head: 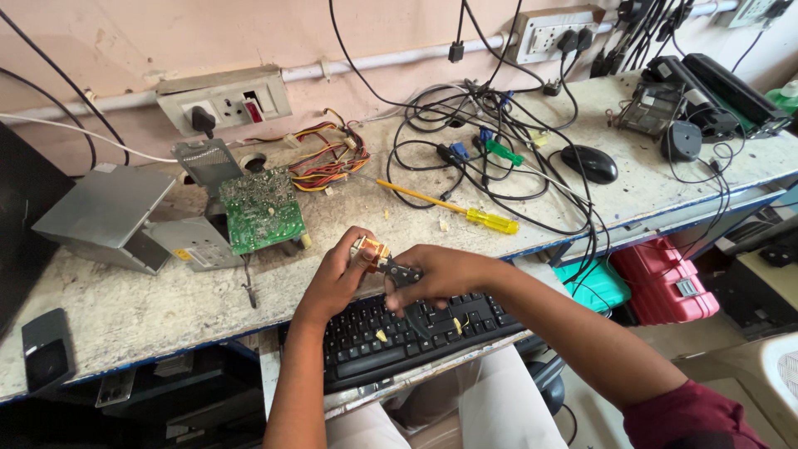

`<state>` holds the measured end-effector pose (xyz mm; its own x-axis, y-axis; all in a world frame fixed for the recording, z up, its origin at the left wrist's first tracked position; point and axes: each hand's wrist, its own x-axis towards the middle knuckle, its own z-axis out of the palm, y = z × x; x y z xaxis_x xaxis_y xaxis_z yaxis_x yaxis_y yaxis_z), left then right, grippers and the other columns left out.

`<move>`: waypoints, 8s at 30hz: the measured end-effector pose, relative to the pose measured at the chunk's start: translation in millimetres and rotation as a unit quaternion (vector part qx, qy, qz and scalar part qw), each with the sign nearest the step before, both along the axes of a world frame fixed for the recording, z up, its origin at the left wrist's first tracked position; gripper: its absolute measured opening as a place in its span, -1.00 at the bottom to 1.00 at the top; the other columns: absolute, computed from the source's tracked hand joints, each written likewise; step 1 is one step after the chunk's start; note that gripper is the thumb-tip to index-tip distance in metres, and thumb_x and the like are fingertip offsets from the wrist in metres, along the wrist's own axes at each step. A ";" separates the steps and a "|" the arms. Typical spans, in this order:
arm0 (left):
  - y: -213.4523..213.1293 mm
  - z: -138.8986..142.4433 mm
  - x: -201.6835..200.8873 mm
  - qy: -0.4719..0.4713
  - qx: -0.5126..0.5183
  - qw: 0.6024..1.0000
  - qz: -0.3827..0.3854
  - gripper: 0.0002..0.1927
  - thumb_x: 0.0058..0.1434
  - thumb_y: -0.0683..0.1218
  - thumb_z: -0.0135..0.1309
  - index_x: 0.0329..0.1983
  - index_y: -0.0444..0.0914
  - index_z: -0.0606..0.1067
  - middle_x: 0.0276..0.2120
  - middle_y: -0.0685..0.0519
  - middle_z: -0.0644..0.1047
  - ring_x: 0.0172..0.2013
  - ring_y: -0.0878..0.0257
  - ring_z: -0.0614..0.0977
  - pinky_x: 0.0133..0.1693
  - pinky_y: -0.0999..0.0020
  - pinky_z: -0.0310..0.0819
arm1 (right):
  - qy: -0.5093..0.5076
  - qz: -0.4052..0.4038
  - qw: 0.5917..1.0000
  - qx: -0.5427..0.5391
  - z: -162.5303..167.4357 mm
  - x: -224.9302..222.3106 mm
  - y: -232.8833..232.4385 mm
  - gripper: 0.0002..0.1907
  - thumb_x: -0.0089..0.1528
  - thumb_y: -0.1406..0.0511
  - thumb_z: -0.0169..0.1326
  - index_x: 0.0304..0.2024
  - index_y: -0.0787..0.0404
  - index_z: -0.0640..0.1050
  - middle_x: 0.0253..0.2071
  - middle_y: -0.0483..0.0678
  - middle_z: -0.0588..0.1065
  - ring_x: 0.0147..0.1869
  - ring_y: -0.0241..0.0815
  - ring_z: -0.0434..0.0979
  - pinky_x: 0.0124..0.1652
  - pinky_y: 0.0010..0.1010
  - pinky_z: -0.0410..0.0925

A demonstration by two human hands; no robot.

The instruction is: The person uses a yellow screwdriver and pliers to work on a small white plastic component with copper windings on a cluttered workbench. They repeatedly probe and adjust the component, occasionally switching tools, while a green circuit board and other electronics remain on the table.

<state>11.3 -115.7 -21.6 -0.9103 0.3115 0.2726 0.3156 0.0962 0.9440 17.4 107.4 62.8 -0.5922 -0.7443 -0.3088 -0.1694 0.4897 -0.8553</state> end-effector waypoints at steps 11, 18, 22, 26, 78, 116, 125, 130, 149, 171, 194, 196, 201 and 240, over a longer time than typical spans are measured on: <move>10.0 22.1 1.3 0.016 -0.050 0.996 0.078 -0.46 0.36 0.30 -0.11 0.02 -0.24 0.37 -0.32 -0.03 0.61 -0.28 0.24 0.65 -0.18 0.32 0.54 | 0.290 -0.043 0.952 0.086 -20.7 -2.7 -15.7 -0.74 0.09 0.14 0.32 -0.39 0.18 0.64 -0.43 0.04 0.59 -0.26 0.00 0.62 -0.20 -0.16 0.43; 20.6 43.9 6.9 0.021 -0.087 0.987 0.131 -0.41 0.36 0.36 -0.19 0.03 -0.23 0.36 -0.30 -0.11 0.64 -0.24 0.12 0.71 -0.15 0.22 0.52 | 0.336 -0.094 0.917 0.192 -23.8 -10.7 -22.0 -0.69 0.08 0.12 0.31 -0.31 0.20 0.59 -0.33 0.16 0.59 -0.15 0.19 0.62 -0.09 -0.04 0.46; 26.5 54.7 13.6 0.012 -0.064 0.988 0.140 -0.39 0.34 0.38 -0.20 0.03 -0.23 0.37 -0.29 -0.09 0.64 -0.22 0.11 0.71 -0.12 0.22 0.52 | 0.374 -0.096 0.892 0.233 -16.0 -10.0 -24.7 -0.66 0.03 0.13 0.34 -0.29 0.20 0.60 -0.30 0.19 0.59 -0.15 0.22 0.62 -0.10 -0.03 0.47; 33.7 64.8 20.8 -0.011 -0.044 0.987 0.152 -0.40 0.35 0.38 -0.19 0.01 -0.23 0.38 -0.27 -0.07 0.64 -0.19 0.14 0.70 -0.09 0.23 0.50 | 0.382 -0.106 0.881 0.256 -6.4 -5.9 -27.0 -0.71 0.04 0.17 0.31 -0.28 0.18 0.61 -0.29 0.15 0.60 -0.14 0.18 0.63 -0.09 -0.04 0.48; 46.9 99.7 41.9 -0.035 0.236 0.950 0.202 -0.40 0.52 0.32 -0.14 0.02 -0.34 0.37 -0.35 0.02 0.46 -0.45 0.29 0.40 -0.43 0.36 0.31 | 0.509 -0.171 0.840 0.079 45.7 2.3 -26.9 -0.83 0.22 0.34 0.09 -0.12 0.18 0.53 -0.37 0.02 0.64 -0.30 0.05 0.64 -0.33 -0.11 0.44; 11.9 -25.6 -6.1 -0.018 0.627 0.779 -0.024 -0.59 0.48 0.16 -0.12 -0.12 -0.31 0.38 -0.30 -0.02 0.43 -0.30 0.16 0.45 -0.26 0.25 0.30 | 0.461 -0.231 0.848 0.123 40.3 -27.4 51.9 -0.77 0.17 0.16 0.29 -0.17 0.06 0.64 -0.39 -0.01 0.62 -0.33 -0.01 0.61 -0.34 -0.18 0.40; 12.3 -21.2 -5.6 0.003 0.549 0.835 -0.028 -0.55 0.52 0.18 -0.13 -0.15 -0.33 0.41 -0.36 -0.05 0.44 -0.38 0.18 0.41 -0.28 0.26 0.28 | 0.337 -0.279 0.899 0.031 21.5 -49.4 69.8 -0.68 0.10 0.22 0.39 -0.20 0.20 0.59 -0.48 -0.05 0.57 -0.43 -0.29 0.49 -0.41 -0.44 0.32; 13.6 -18.8 -6.8 0.001 0.551 0.834 -0.003 -0.56 0.52 0.17 -0.15 -0.13 -0.32 0.41 -0.35 -0.05 0.47 -0.34 0.18 0.45 -0.26 0.23 0.33 | 0.370 -0.398 0.835 -0.083 0.4 -78.9 96.0 -0.79 0.33 0.21 0.19 -0.10 0.20 0.59 -0.35 -0.08 0.62 -0.32 -0.38 0.56 -0.32 -0.52 0.35; 15.7 -20.5 -10.9 -0.006 0.538 0.840 0.072 -0.42 0.52 0.25 -0.22 -0.42 -0.27 0.38 -0.58 0.03 0.37 -0.58 0.25 0.38 -0.48 0.34 0.22 | 0.621 -0.296 0.712 0.141 -42.2 -24.4 61.6 -0.81 0.27 0.17 0.22 -0.17 0.11 0.62 -0.20 -0.02 0.52 -0.08 0.06 0.51 -0.12 -0.13 0.36; 16.1 -32.2 -17.1 0.029 0.403 0.903 0.145 -0.17 0.45 0.50 -0.44 -0.49 -0.27 0.38 -0.60 0.09 0.38 -0.57 0.35 0.38 -0.50 0.46 0.22 | 0.176 -0.466 0.838 -0.221 -158.4 81.0 118.9 -0.61 0.14 0.43 0.25 -0.01 0.22 0.44 -0.34 -0.09 0.56 -0.34 -0.45 0.49 -0.40 -0.66 0.30; 36.1 -12.9 -21.7 0.008 0.200 0.968 0.153 -0.87 0.30 -0.24 0.00 -0.13 -0.25 0.33 -0.23 0.08 0.46 -0.16 0.36 0.57 -0.03 0.40 0.57 | 0.404 -0.527 0.734 -0.143 -110.4 111.9 131.6 -0.72 0.11 0.48 0.32 -0.15 0.37 0.56 -0.26 0.03 0.64 -0.17 -0.31 0.65 -0.14 -0.55 0.47; 34.8 -13.7 -20.1 0.023 0.195 0.970 0.145 -0.81 0.23 -0.28 -0.01 -0.10 -0.26 0.35 -0.19 0.05 0.46 -0.09 0.30 0.57 0.06 0.35 0.52 | 0.416 -0.531 0.727 -0.124 -106.4 112.7 128.3 -0.73 0.10 0.47 0.35 -0.18 0.36 0.57 -0.27 0.04 0.65 -0.20 -0.30 0.66 -0.17 -0.54 0.47; 34.6 -3.8 -7.3 0.127 0.052 0.974 0.179 -0.49 -0.11 -0.29 0.12 -0.02 -0.27 0.38 -0.14 -0.01 0.47 -0.07 0.12 0.52 0.11 0.21 0.42 | 0.517 -0.475 0.698 -0.142 -85.0 116.1 129.9 -0.74 0.07 0.50 0.36 -0.24 0.33 0.57 -0.14 0.08 0.64 -0.06 -0.25 0.67 -0.03 -0.48 0.51; 36.5 1.4 -6.5 0.093 0.049 0.987 0.126 -0.46 0.13 -0.27 0.05 0.21 -0.20 0.31 -0.01 0.04 0.62 0.03 0.20 0.69 0.08 0.28 0.56 | 0.608 -0.350 0.637 -0.319 14.3 70.4 168.4 -0.49 0.41 0.51 0.31 0.12 0.21 0.22 -0.18 0.13 0.57 -0.06 -0.08 0.70 -0.07 -0.45 0.60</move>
<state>4.8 -79.3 -20.2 -0.8868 0.0467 0.4599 0.4622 0.1053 0.8805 87.8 275.8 77.1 -0.3606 0.0907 0.9283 -0.8279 0.4273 -0.3633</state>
